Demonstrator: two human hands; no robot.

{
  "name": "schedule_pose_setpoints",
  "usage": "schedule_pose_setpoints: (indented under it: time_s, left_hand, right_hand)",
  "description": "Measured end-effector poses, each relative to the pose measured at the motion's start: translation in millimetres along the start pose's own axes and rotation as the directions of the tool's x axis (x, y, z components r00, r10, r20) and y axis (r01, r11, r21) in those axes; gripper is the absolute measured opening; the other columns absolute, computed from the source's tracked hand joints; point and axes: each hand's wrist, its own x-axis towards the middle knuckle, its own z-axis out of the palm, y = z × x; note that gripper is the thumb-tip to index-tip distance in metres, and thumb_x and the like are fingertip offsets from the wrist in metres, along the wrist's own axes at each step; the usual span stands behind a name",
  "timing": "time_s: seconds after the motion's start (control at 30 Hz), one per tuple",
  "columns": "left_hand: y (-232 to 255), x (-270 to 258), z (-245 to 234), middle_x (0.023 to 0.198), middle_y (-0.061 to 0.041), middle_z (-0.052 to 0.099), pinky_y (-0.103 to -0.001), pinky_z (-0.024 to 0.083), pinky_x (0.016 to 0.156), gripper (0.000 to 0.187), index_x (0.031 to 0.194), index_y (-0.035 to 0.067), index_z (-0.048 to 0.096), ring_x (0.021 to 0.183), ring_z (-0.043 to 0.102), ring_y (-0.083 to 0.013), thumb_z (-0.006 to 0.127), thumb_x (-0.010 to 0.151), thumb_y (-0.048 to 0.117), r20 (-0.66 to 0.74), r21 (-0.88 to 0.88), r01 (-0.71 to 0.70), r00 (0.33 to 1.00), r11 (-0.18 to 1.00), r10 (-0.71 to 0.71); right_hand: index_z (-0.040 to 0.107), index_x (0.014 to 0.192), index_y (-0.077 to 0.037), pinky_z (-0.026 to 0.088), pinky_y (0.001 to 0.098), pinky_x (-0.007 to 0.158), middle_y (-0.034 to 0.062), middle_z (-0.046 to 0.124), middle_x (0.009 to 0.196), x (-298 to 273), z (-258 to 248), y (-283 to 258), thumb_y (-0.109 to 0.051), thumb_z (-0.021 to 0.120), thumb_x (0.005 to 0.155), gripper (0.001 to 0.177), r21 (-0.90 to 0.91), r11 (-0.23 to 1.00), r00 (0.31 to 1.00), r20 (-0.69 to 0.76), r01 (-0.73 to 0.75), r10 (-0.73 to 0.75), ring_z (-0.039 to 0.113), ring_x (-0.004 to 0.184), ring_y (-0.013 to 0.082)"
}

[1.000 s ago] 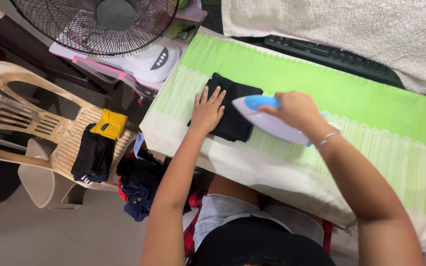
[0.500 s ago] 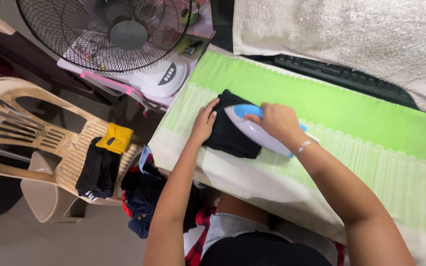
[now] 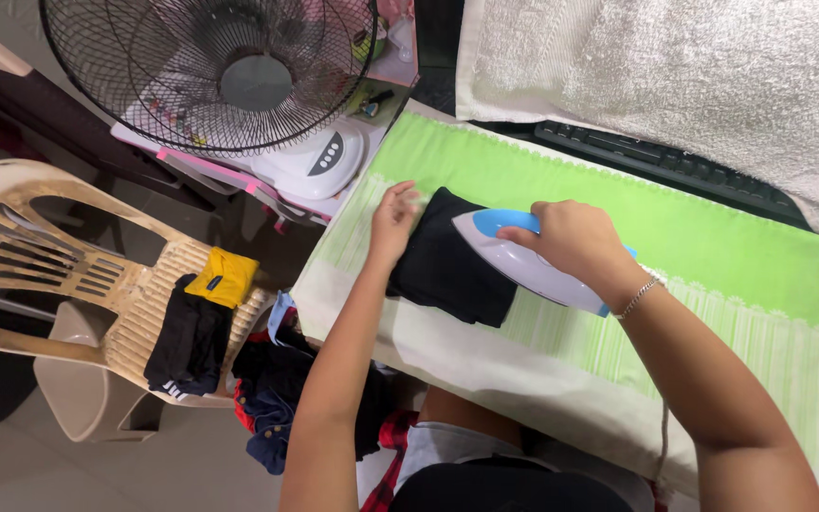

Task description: The person irons a black sleeveless top on a green ironing board, smoothing and folding it before placing it aside. Then the person irons a pair of blue shorts, smoothing and folding them as well.

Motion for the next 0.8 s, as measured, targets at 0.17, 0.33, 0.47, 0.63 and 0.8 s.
schedule_pose_setpoints:
  time_s: [0.17, 0.33, 0.47, 0.63, 0.8]
  left_hand:
    - [40, -60, -20, 0.113, -0.012, 0.069, -0.042, 0.051, 0.091, 0.030, 0.114, 0.010, 0.069, 0.107, 0.065, -0.0355, 0.075, 0.086, 0.009, 0.042, 0.673, -0.168, 0.981, 0.720, 0.189]
    - [66, -112, -9, 0.110, -0.013, 0.067, -0.041, 0.053, 0.089, 0.028, 0.111, 0.008, 0.071, 0.105, 0.066, -0.0345, 0.078, 0.085, 0.014, -0.049, 0.595, -0.124, 0.981, 0.794, 0.190]
    - [66, -114, -7, 0.110, -0.012, 0.068, -0.040, 0.053, 0.085, 0.030, 0.112, 0.007, 0.071, 0.098, 0.066, -0.0331, 0.080, 0.084, 0.015, -0.114, 0.578, -0.030, 0.987, 0.816, 0.117]
    - [58, -116, -10, 0.109, -0.011, 0.068, -0.039, 0.054, 0.082, 0.026, 0.111, 0.007, 0.073, 0.095, 0.066, -0.0310, 0.078, 0.086, 0.014, -0.083, 0.583, -0.097, 0.981, 0.807, 0.178]
    - [41, -116, -16, 0.112, -0.007, 0.072, -0.034, 0.054, 0.079, 0.021, 0.115, 0.010, 0.075, 0.096, 0.069, -0.0221, 0.059, 0.103, 0.012, -0.118, 0.462, 0.002, 0.991, 0.887, 0.059]
  right_hand:
    - [0.075, 0.088, -0.005, 0.055, 0.0504, 0.074, 0.0204, 0.072, 0.078, 22, 23, -10, -0.071, 0.060, 0.087, 0.068, -0.003, 0.997, 0.996, -0.029, 0.080, -0.080, 0.070, 0.079, 0.0411]
    - [0.074, 0.082, -0.003, 0.055, 0.0501, 0.073, 0.0207, 0.071, 0.077, 73, 52, -40, -0.070, 0.062, 0.087, 0.069, 0.010, 0.977, 0.972, -0.102, 0.215, -0.213, 0.070, 0.078, 0.0405]
    - [0.075, 0.084, -0.003, 0.055, 0.0495, 0.074, 0.0208, 0.072, 0.079, 93, 64, -59, -0.070, 0.062, 0.088, 0.068, 0.023, 0.973, 0.970, -0.090, 0.229, -0.227, 0.070, 0.079, 0.0406]
    - [0.076, 0.089, -0.004, 0.055, 0.0482, 0.079, 0.0217, 0.074, 0.087, 80, 54, -44, -0.073, 0.062, 0.088, 0.071, -0.031, 0.984, 0.981, 0.091, 0.176, -0.172, 0.071, 0.087, 0.0403]
    - [0.077, 0.100, -0.011, 0.056, 0.0463, 0.081, 0.0173, 0.076, 0.088, 44, 34, -1, -0.072, 0.066, 0.078, 0.066, 0.015, 0.984, 0.950, 0.259, 0.175, -0.173, 0.072, 0.088, 0.0372]
